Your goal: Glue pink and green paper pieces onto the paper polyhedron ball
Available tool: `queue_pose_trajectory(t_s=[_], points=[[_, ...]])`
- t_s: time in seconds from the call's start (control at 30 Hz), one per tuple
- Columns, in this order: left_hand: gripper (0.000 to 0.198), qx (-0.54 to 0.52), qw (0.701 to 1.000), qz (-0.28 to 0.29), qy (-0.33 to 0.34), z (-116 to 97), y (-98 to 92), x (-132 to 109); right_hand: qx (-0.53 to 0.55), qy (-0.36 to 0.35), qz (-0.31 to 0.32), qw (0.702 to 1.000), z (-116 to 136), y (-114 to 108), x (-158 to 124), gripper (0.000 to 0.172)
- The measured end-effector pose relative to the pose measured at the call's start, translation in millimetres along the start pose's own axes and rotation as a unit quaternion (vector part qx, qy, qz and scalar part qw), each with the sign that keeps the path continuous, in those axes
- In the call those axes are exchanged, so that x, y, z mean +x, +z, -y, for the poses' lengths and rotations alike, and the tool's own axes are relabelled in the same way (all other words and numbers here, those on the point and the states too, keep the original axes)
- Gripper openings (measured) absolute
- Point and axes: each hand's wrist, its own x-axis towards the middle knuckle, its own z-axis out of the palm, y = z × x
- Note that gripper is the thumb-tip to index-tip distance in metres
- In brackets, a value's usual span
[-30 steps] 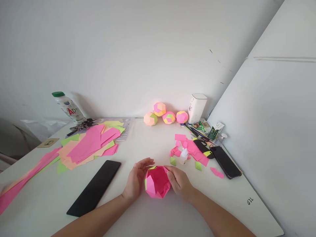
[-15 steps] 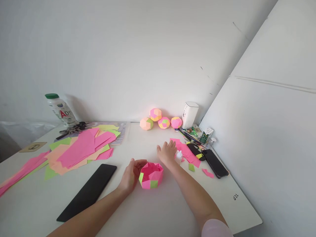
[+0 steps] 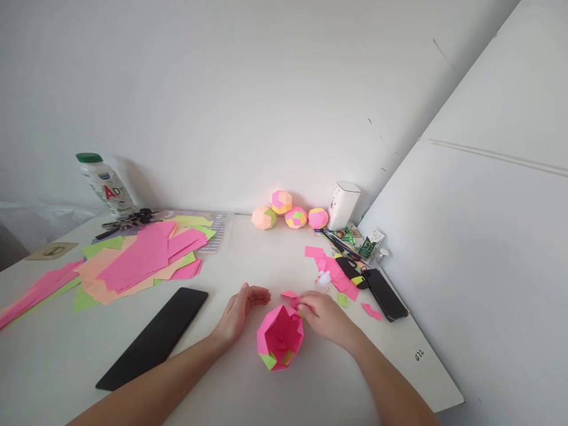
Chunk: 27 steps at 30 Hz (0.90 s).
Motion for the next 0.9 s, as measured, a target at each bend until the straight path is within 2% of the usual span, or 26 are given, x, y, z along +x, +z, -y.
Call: queue_pose_trajectory(t_s=[0.03,0.07,0.1,0.13,0.23,0.37,0.47,0.57,0.7,0.9], points=[[0.057,0.006,1.000,0.003,-0.002,-1,0.7,-1,0.000,0.013,-0.020,1.000,-8,-7,-11,0.032],[0.057,0.012,1.000,0.007,-0.006,-2,1.3,-1,-0.013,0.037,-0.073,0.997,-18,-12,-20,0.033],[0.056,0.018,1.000,0.010,-0.008,-3,1.7,-2,-0.029,0.059,-0.152,0.986,-29,-15,-27,0.031],[0.056,0.022,1.000,0.013,-0.010,-4,2.0,-2,-0.036,0.074,-0.186,0.979,-40,-17,-31,0.029],[0.056,0.027,0.999,0.021,-0.012,-6,2.3,-4,-0.057,0.090,-0.237,0.966,-69,-9,-33,0.027],[0.055,0.033,0.999,0.029,-0.012,-7,2.1,-6,-0.073,0.115,-0.235,0.962,-76,25,-39,0.039],[0.054,0.038,0.999,0.026,-0.012,-7,1.9,-6,-0.076,0.122,-0.212,0.967,-61,52,-50,0.047],[0.054,0.039,0.999,0.025,-0.012,-8,2.3,-5,-0.081,0.069,-0.175,0.979,-43,69,-53,0.055],[0.055,0.037,0.999,0.012,-0.006,-9,3.1,-5,-0.094,-0.007,-0.162,0.982,-32,77,-31,0.058],[0.058,0.030,0.999,0.018,0.004,-7,2.0,-3,-0.061,-0.036,-0.182,0.981,-29,80,21,0.048]])
